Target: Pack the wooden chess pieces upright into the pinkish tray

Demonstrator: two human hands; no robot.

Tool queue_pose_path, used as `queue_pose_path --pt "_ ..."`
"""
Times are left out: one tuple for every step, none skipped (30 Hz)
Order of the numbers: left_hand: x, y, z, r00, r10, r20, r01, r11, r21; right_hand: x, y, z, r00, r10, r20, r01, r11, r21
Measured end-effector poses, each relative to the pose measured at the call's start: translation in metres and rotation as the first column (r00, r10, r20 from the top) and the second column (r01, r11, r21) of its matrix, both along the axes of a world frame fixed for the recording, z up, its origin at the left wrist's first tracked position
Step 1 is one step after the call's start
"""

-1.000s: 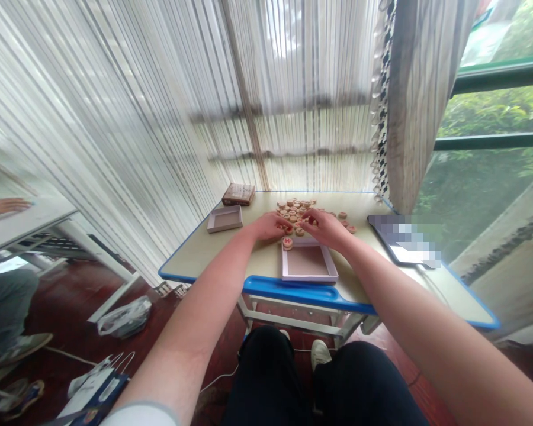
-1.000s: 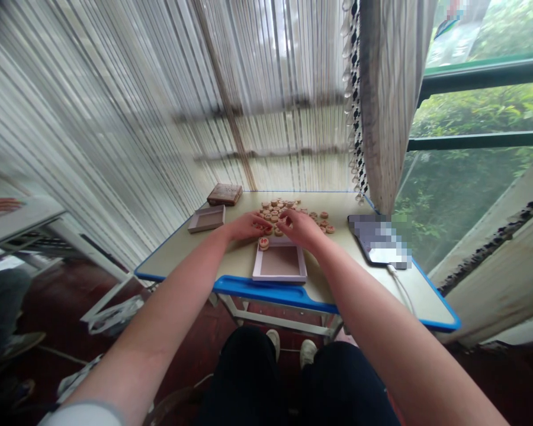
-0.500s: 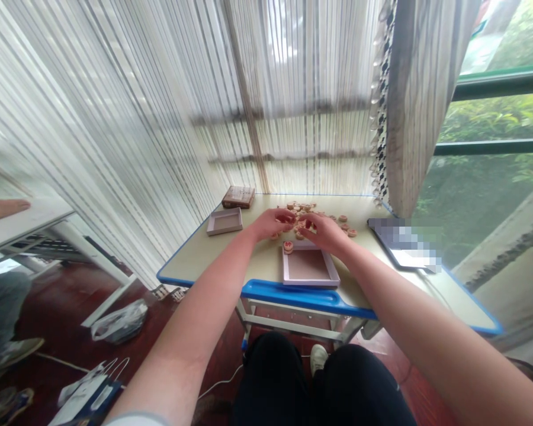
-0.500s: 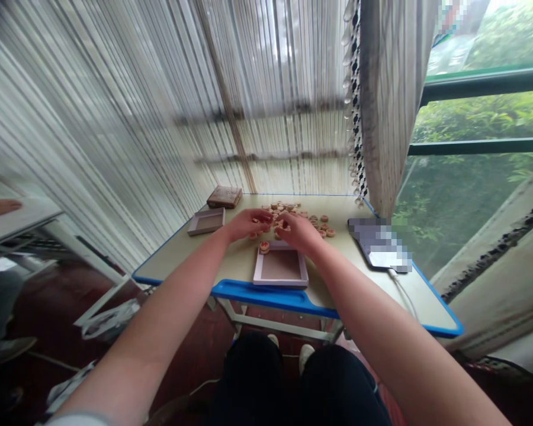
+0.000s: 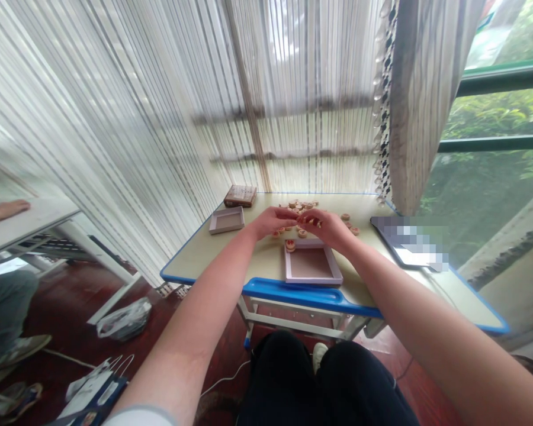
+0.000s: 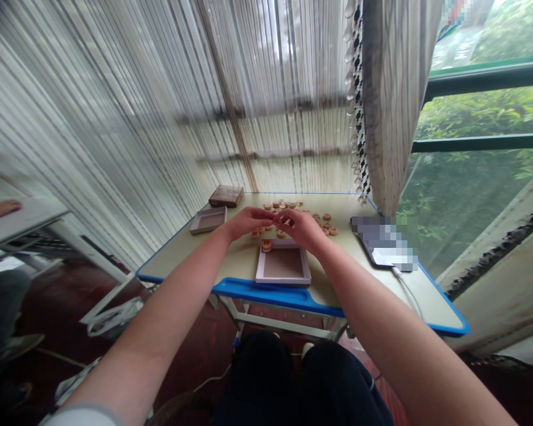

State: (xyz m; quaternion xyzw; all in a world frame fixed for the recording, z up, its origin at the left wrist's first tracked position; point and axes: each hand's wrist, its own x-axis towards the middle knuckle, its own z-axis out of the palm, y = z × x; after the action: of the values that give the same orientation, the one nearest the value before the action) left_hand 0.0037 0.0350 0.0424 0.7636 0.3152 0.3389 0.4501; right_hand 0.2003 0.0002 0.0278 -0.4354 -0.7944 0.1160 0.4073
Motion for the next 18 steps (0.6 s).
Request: queue_pose_path --pt "0.000 0.001 -0.001 0.999 0.033 -0.010 -0.033 0.999 0.012 0.002 0.000 0.000 1.000 -0.009 0.008 0.009 1.000 -0.018" --pt "-0.001 0.003 -0.003 0.996 0.085 -0.030 -0.084 0.996 0.035 0.004 0.000 0.001 0.999 -0.028 0.026 0.029 0.999 -0.034" --pt "-0.002 0.005 -0.005 0.986 0.152 -0.062 -0.148 0.986 0.076 0.007 -0.001 0.002 0.997 -0.054 0.056 0.057 0.997 -0.048" --pt "-0.003 0.008 -0.008 0.965 0.240 -0.104 -0.225 0.964 0.142 0.009 -0.002 0.004 0.992 -0.083 0.097 0.089 0.994 -0.060" --pt "-0.004 0.011 -0.011 0.924 0.343 -0.166 -0.300 0.924 0.237 0.012 -0.005 0.007 0.983 -0.110 0.149 0.121 0.990 -0.069" --pt "-0.006 0.014 -0.014 0.867 0.445 -0.226 -0.348 0.864 0.364 0.014 -0.007 0.010 0.970 -0.129 0.205 0.147 0.986 -0.079" --pt "-0.008 0.017 -0.017 0.807 0.519 -0.282 -0.347 0.803 0.484 0.016 -0.011 0.014 0.956 -0.138 0.258 0.166 0.982 -0.090" --pt "-0.010 0.020 -0.020 0.761 0.565 -0.318 -0.320 0.753 0.575 0.017 -0.014 0.017 0.943 -0.130 0.307 0.169 0.980 -0.104" --pt "-0.011 0.023 -0.022 0.728 0.603 -0.327 -0.312 0.716 0.625 0.017 -0.018 0.020 0.932 -0.101 0.347 0.150 0.982 -0.118" --pt "-0.012 0.025 -0.024 0.707 0.624 -0.333 -0.301 0.692 0.656 0.017 -0.022 0.022 0.924 -0.052 0.378 0.110 0.985 -0.134" --pt "-0.013 0.026 -0.025 0.695 0.634 -0.339 -0.292 0.679 0.673 0.016 -0.025 0.024 0.915 0.008 0.402 0.059 0.986 -0.154" --pt "-0.014 0.027 -0.025 0.688 0.639 -0.344 -0.287 0.674 0.681 0.015 -0.028 0.025 0.904 0.069 0.422 0.009 0.984 -0.178" --pt "-0.014 0.027 -0.025 0.682 0.642 -0.350 -0.283 0.673 0.684 0.013 -0.031 0.025 0.890 0.121 0.440 -0.031 0.978 -0.205" --pt "-0.014 0.027 -0.025 0.677 0.645 -0.355 -0.281 0.672 0.685 0.012 -0.033 0.025 0.876 0.157 0.457 -0.055 0.972 -0.230" --pt "-0.014 0.027 -0.025 0.672 0.649 -0.357 -0.283 0.670 0.686 0.010 -0.034 0.024 0.865 0.176 0.469 -0.061 0.966 -0.250" --pt "-0.014 0.027 -0.024 0.669 0.653 -0.355 -0.286 0.667 0.688 0.009 -0.035 0.024 0.859 0.182 0.479 -0.058 0.963 -0.263" --pt "-0.013 0.026 -0.024 0.667 0.656 -0.353 -0.289 0.665 0.689 0.009 -0.036 0.023 0.857 0.181 0.482 -0.052 0.962 -0.269" --pt "-0.013 0.026 -0.024 0.667 0.657 -0.351 -0.291 0.663 0.690 0.009 -0.036 0.023 0.859 0.177 0.481 -0.046 0.961 -0.271"
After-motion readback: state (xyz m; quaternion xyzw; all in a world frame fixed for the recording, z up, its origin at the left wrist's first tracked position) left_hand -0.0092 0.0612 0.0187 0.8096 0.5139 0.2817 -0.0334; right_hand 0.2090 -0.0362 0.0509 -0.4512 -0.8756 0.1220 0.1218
